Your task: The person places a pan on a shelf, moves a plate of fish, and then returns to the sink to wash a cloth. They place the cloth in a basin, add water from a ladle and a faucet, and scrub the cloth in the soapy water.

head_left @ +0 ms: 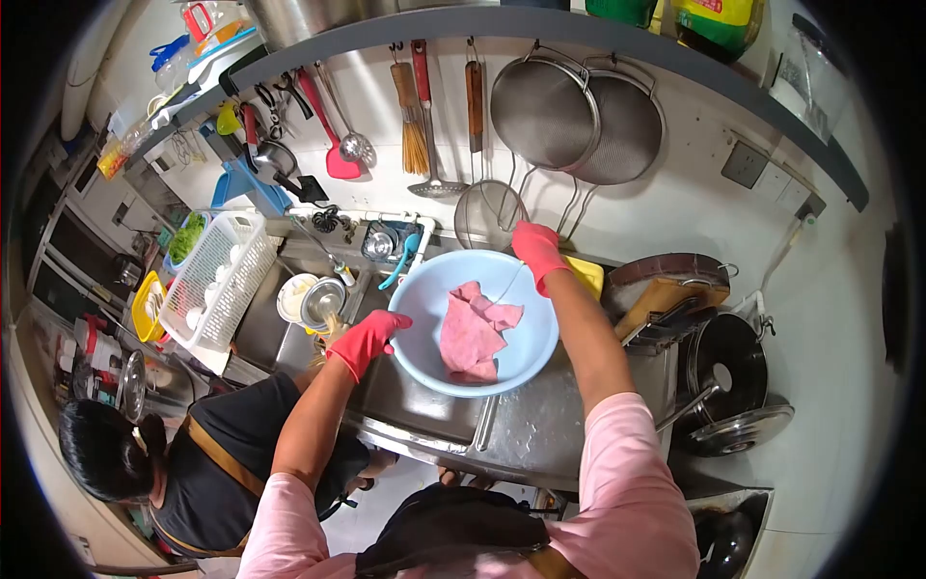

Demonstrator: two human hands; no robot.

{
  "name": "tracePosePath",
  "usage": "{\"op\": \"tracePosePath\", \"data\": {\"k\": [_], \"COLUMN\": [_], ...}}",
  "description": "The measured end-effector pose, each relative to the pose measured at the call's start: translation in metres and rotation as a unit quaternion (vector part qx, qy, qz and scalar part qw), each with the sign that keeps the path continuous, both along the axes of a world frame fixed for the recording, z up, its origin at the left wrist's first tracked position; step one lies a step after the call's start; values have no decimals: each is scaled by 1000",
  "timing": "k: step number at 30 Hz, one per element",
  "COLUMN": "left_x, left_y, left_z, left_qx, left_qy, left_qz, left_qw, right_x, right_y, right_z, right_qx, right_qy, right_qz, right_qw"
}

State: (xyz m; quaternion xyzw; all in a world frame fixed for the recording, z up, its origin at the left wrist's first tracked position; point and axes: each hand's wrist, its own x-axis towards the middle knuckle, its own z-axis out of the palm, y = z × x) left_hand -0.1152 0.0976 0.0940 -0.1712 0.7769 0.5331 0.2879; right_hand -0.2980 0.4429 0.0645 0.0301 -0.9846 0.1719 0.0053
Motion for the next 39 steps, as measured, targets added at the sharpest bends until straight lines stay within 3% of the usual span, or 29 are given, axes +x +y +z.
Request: {"op": "tracePosePath", "data": {"k": [3, 9, 14, 17, 19, 22, 26, 29, 30, 34, 36, 39], "left_x": [1, -5, -8, -17, -21, -16, -22, -18, -19, -19, -19, -21], "left_y": [3, 8, 11, 2, 2, 8, 8, 10, 8, 11, 11, 16], "left_z": [14, 10, 19, 0, 5, 12, 7, 13, 15, 14, 11, 20], "left_qx": [9, -37, -60, -25, -40, -62, -49, -48, -69, -52, -36, -23], "left_qy": [7, -7, 7, -9, -10, 29, -17, 24, 25, 19, 1, 14], "left_qz": [11, 3, -6, 13, -4, 3, 29, 22, -1, 23, 47, 41], "left_qw": [1000, 999, 998, 1000, 999, 998, 998, 998, 997, 998, 998, 999], "right_x": [-16, 1, -16, -2, 1, -11, -3, -5, -10, -10, -7, 4], "right_y": [9, 1, 12, 10, 9, 5, 7, 2, -1, 5, -1, -1], "right_z": [-1, 1, -2, -2, 0, 17, -2, -4, 3, 8, -10, 13], "right_qx": [-44, -24, -52, -53, 44, 1, -51, 100, 32, -43, -16, 16], "right_qy": [11, 14, 43, -4, -13, -75, 20, 0, -23, 28, 41, 26], "right_qz": [10, -34, 34, 6, 37, 20, -33, 15, -33, -38, -55, -73], "right_qw": [999, 999, 997, 999, 998, 997, 998, 995, 999, 998, 998, 997]}}
